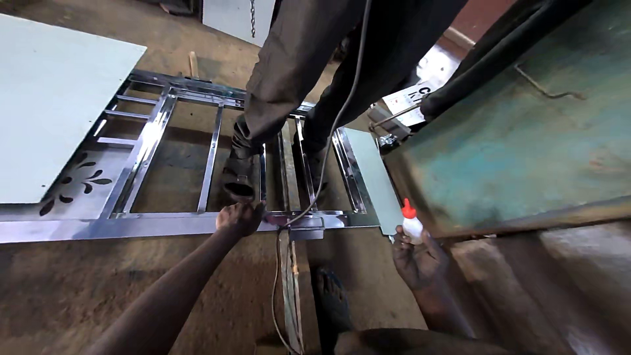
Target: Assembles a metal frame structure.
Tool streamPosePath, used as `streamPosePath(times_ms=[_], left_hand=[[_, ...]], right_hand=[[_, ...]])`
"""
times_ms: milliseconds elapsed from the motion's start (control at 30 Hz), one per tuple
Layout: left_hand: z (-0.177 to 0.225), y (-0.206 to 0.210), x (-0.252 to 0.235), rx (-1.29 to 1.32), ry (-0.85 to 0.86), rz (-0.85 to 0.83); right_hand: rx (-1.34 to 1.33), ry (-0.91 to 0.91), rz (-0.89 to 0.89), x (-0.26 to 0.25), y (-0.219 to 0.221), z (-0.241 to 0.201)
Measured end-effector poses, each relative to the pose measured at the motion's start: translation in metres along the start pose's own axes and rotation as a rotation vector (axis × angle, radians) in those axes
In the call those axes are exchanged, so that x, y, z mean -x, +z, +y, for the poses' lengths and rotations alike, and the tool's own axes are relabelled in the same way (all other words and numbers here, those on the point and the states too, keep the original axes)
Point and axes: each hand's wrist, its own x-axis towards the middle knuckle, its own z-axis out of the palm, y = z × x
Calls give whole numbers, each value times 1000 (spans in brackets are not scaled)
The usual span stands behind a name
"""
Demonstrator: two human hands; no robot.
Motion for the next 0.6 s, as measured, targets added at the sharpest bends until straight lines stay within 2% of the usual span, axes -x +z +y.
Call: streamPosePath(times_ms=[433,500,600], left_hand=[[1,-3,7,2,-4,1],[-7,6,10,93,119,153],[-18,32,10,300,490,374]], right_hand=[[-2,-25,-24,-1,0,-2],[38,-31,-16,-1,-2,-3],[33,-50,-11,-5,-8,-6]])
